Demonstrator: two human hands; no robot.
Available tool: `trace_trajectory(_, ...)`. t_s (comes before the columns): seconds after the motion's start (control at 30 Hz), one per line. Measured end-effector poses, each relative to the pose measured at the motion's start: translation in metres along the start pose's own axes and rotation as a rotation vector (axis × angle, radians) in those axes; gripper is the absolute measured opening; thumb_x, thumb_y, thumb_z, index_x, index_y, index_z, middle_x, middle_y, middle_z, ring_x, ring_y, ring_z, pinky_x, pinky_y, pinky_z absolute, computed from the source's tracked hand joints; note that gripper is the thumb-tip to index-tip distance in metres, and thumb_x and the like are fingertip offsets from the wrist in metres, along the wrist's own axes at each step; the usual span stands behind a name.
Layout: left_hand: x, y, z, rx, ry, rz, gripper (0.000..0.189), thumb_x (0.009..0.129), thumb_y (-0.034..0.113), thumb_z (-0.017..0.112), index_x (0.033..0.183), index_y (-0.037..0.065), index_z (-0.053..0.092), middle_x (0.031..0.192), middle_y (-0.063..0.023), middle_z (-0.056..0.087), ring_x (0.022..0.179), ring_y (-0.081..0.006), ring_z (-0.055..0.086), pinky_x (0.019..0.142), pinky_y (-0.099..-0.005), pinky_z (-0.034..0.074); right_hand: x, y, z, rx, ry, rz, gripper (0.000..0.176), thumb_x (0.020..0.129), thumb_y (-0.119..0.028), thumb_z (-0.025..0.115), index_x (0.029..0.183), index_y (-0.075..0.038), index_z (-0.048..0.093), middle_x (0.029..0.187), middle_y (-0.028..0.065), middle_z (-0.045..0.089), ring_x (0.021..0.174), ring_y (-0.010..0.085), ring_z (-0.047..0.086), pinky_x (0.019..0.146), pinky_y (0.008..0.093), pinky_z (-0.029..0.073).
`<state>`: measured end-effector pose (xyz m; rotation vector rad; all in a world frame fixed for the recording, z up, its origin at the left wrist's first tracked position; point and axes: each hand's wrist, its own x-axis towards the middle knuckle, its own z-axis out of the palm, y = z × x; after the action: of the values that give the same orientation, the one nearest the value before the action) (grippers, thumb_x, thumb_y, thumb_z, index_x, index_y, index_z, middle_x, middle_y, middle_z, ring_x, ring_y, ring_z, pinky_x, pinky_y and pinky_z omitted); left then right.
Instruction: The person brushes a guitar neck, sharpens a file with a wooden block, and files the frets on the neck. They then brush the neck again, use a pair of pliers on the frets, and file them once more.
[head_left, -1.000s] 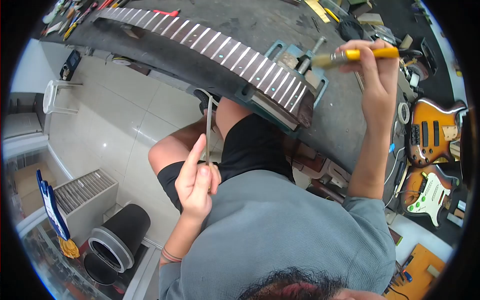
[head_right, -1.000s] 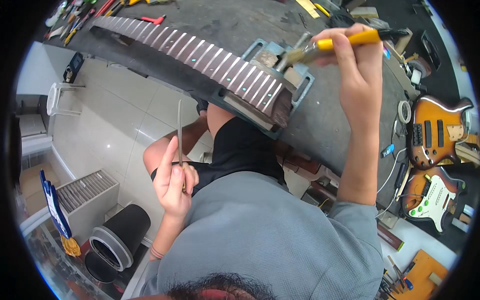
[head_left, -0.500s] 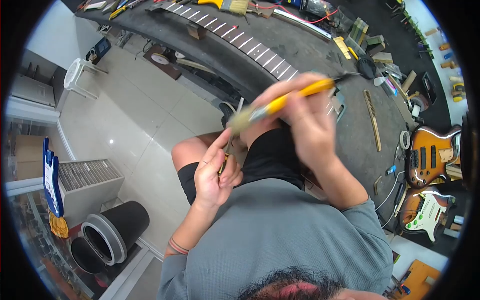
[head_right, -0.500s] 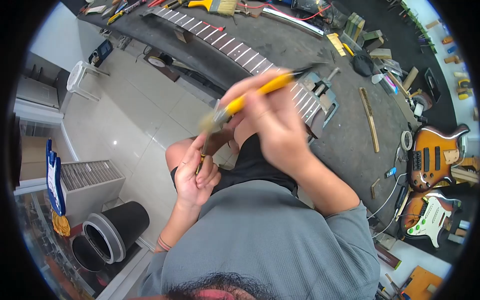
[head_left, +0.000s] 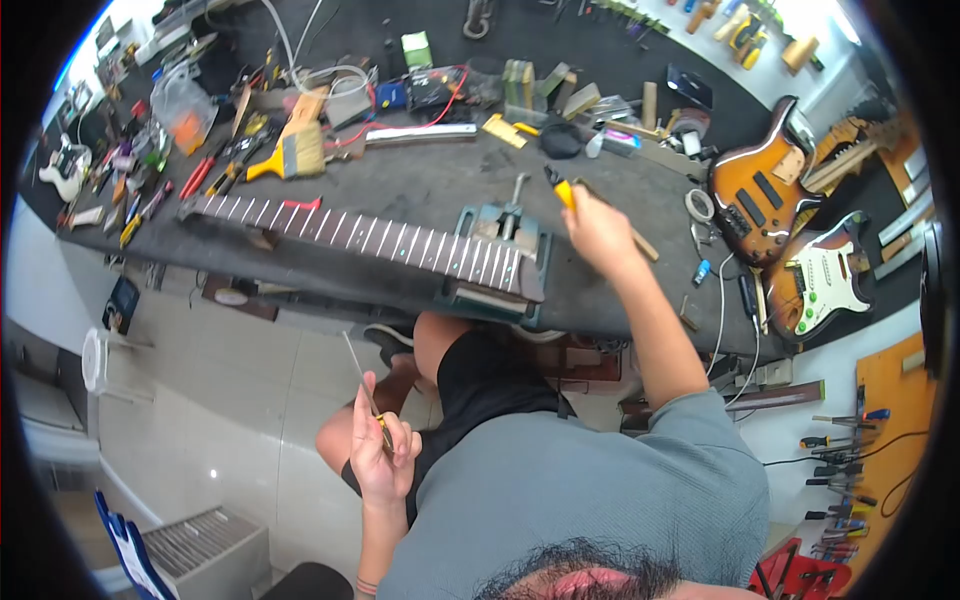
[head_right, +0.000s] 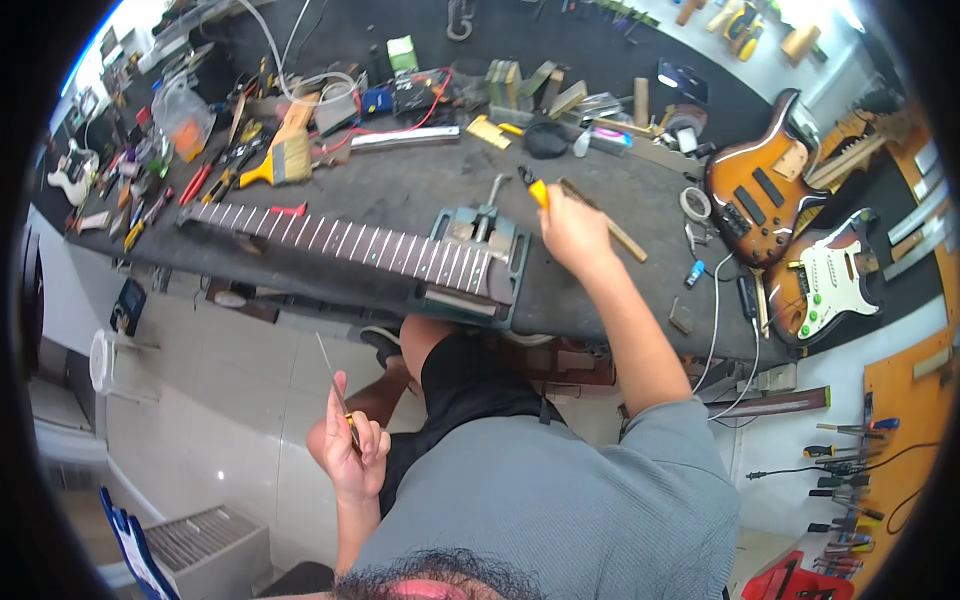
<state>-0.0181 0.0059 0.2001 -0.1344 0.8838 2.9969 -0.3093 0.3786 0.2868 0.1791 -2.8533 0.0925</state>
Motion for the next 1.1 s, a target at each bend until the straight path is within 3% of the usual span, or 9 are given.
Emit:
trace_trajectory(0.07, 0.015, -0.001, 0.002, 0.034, -0.027, -0.031, 0.053, 0.124, 0.033, 0.049, 0.171, 0.010, 0.038, 0.074, -0.0065, 0.061, 0.056, -0.0130, 0.046, 0.057, -0.0282, 0.040, -0.015, 0.007, 0.009, 0.057, 0.091, -0.065, 0.044, 0.103, -0.027, 0.077, 0.138, -0.003, 0.065, 0.128, 0.0196, 0.073, 0.124, 0.0395, 0.070, 0.102, 0.0530, 0.060)
trace_trajectory(0.17, 0.036, -0.005, 0.016, 0.116, -0.025, -0.019, 0.041, 0.124, 0.032, 0.050, 0.159, 0.010, 0.048, 0.081, -0.0068, 0.068, 0.064, -0.0151, 0.058, 0.065, -0.0291, 0.049, -0.032, -0.029, -0.013, 0.142, 0.230, -0.119, 0.037, 0.101, -0.022, 0.078, 0.131, -0.001, 0.071, 0.123, 0.0188, 0.070, 0.122, 0.0402, 0.066, 0.100, 0.0513, 0.058)
trace_trajectory(0.23, 0.053, -0.013, 0.035, 0.228, -0.001, 0.084, 0.032, 0.123, 0.030, 0.053, 0.148, 0.010, 0.053, 0.091, -0.0098, 0.074, 0.081, -0.0199, 0.068, 0.079, -0.0337, 0.054, -0.056, -0.070, -0.035, 0.678, -0.064, -0.057, 0.021, 0.102, -0.022, 0.074, 0.109, -0.002, 0.075, 0.114, 0.0207, 0.073, 0.119, 0.0431, 0.065, 0.098, 0.0523, 0.057)
trace_trajectory(0.3, 0.072, -0.021, 0.052, 0.276, 0.018, 0.166, 0.025, 0.122, 0.028, 0.056, 0.141, 0.011, 0.056, 0.102, -0.0118, 0.078, 0.097, -0.0236, 0.073, 0.091, -0.0381, 0.056, -0.073, -0.099, -0.059, 0.567, -0.216, -0.288, 0.025, 0.104, -0.030, 0.077, 0.102, -0.006, 0.078, 0.109, 0.0145, 0.076, 0.115, 0.0412, 0.064, 0.101, 0.0502, 0.054)
trace_trajectory(0.43, 0.102, -0.030, 0.090, 0.239, -0.028, 0.247, 0.017, 0.120, 0.022, 0.060, 0.133, 0.010, 0.063, 0.123, -0.0122, 0.078, 0.121, -0.0246, 0.073, 0.105, -0.0412, 0.057, -0.073, -0.102, -0.088, 0.391, 0.263, -0.428, 0.036, 0.104, -0.040, 0.076, 0.111, -0.005, 0.077, 0.109, 0.0133, 0.072, 0.116, 0.0372, 0.067, 0.097, 0.0496, 0.053)
trace_trajectory(0.63, 0.148, -0.046, 0.132, 0.245, -0.127, 0.282, 0.013, 0.119, 0.016, 0.062, 0.123, 0.005, 0.069, 0.137, -0.0063, 0.069, 0.115, -0.0161, 0.069, 0.101, -0.0349, 0.057, -0.068, -0.103, -0.090, 0.705, -0.318, -0.521, 0.034, 0.109, -0.030, 0.070, 0.128, -0.002, 0.064, 0.096, 0.0212, 0.079, 0.094, 0.0442, 0.078, 0.083, 0.0566, 0.057)
trace_trajectory(0.8, 0.165, -0.035, 0.178, 0.404, -0.050, 0.355, 0.051, 0.115, 0.015, 0.069, 0.162, 0.000, 0.057, 0.133, -0.0035, 0.066, 0.114, -0.0151, 0.067, 0.102, -0.0346, 0.055, -0.013, -0.067, -0.091, 0.919, 0.048, -0.385, 0.020, 0.116, -0.023, 0.062, 0.117, -0.004, 0.060, 0.084, 0.0258, 0.074, 0.078, 0.0487, 0.075, 0.066, 0.0564, 0.056)
trace_trajectory(0.97, 0.151, -0.025, 0.133, 0.515, -0.023, 0.319, 0.037, 0.113, 0.005, 0.067, 0.149, -0.001, 0.065, 0.121, -0.0069, 0.070, 0.107, -0.0140, 0.067, 0.098, -0.0314, 0.056, 0.129, 0.035, -0.161, 0.742, 0.462, 0.054, 0.036, 0.121, -0.036, 0.055, 0.118, -0.003, 0.068, 0.081, 0.0223, 0.073, 0.078, 0.0368, 0.079, 0.069, 0.0460, 0.056)
trace_trajectory(1.1, 0.139, -0.020, 0.102, 0.550, 0.126, 0.293, 0.025, 0.113, 0.006, 0.067, 0.137, -0.001, 0.070, 0.110, -0.0058, 0.072, 0.098, -0.0121, 0.067, 0.091, -0.0284, 0.056, 0.283, 0.137, -0.164, 0.135, 0.925, -0.135, 0.030, 0.119, -0.027, 0.052, 0.123, -0.002, 0.068, 0.088, 0.0192, 0.070, 0.080, 0.0361, 0.077, 0.069, 0.0487, 0.059)
